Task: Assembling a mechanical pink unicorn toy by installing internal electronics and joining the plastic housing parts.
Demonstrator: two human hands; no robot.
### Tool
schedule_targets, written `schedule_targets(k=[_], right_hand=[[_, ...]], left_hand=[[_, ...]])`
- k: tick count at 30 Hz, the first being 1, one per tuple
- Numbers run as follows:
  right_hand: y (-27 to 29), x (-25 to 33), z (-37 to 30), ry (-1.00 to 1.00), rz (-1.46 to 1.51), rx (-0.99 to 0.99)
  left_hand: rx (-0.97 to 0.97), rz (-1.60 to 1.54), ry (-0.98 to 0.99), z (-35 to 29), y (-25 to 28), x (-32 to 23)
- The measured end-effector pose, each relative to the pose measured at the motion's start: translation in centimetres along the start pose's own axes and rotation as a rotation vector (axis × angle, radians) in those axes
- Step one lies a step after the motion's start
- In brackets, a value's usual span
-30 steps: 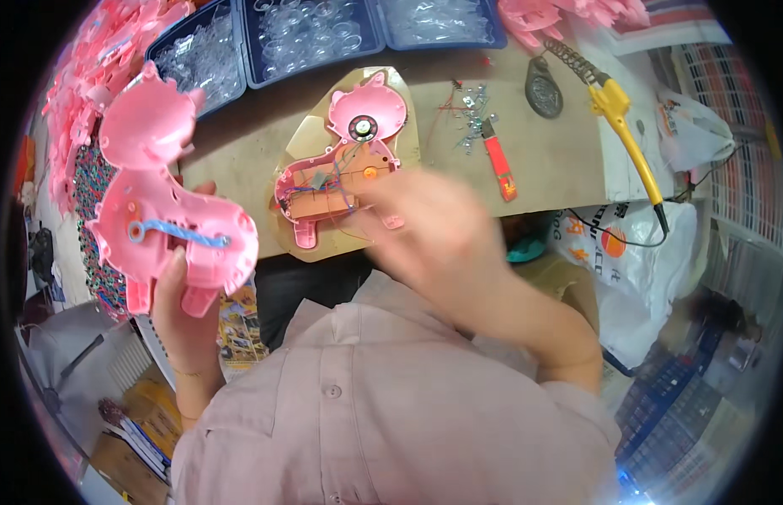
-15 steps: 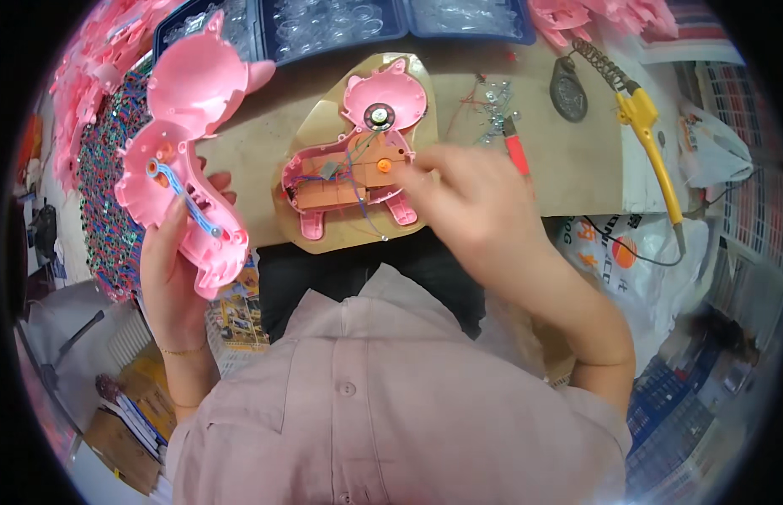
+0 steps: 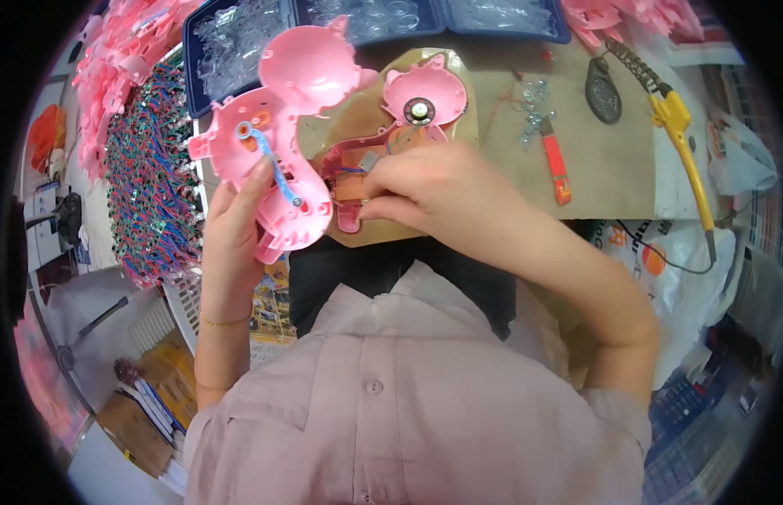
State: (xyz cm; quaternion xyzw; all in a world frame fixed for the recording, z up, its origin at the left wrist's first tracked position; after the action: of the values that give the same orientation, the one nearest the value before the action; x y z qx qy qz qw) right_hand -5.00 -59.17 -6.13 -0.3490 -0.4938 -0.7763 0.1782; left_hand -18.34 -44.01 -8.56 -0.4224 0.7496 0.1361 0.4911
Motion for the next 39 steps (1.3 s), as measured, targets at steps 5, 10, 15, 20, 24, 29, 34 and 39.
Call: schedule_targets(k=[5, 10, 15, 20, 24, 29, 34, 39], right_hand=[[0.3, -0.1, -1.2, -0.272, 0.330, -0.129], [0.4, 1.3, -0.7, -0.121, 0.139, -0.379], [-0.5, 2.9, -0.2, 0.113, -0.260, -0.489], [-0.8, 2.3, -0.4, 0.032, -0.204, -0.576], [-1.5, 2.0, -0.8, 0.034, -0.212, -0.646], [-1.7, 2.5, -0.9, 0.127, -0.307, -0.693], [-1.3, 2.0, -0.8, 0.009, -0.171, -0.635], [-1.4, 1.9, -0.8, -0.039, -0.164, -0.622]], left_hand=[[0.056, 0.107, -0.115, -0.1, -1.5, 0.3], [0.024, 0.357, -0.281, -1.1, -3.1, 0.7], [-0.042, 0.404, -0.461, -1.8, -3.9, 1.1], [-0.067, 0.435, -0.446, -1.7, -3.4, 1.7], [-0.074, 0.429, -0.538, -1.8, -3.6, 1.4], [-0.127, 0.432, -0.558, -1.8, -3.7, 1.2], [-0.103, 0.464, -0.625, -2.0, -3.5, 1.4], [-0.138, 0.481, -0.622, -2.0, -4.0, 1.4]])
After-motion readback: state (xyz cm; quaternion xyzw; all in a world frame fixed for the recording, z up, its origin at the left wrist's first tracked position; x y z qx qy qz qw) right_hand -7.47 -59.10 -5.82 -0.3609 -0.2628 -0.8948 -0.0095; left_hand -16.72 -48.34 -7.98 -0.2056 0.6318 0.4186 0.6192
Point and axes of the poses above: each hand's wrist, its own z-axis towards the middle knuckle, its own y-axis out of the back of the hand, x = y × z, the point moved 4 cm from there along z, towards the middle knuckle, and after that the axes turned 13 degrees about -x, right-handed, at the moved point
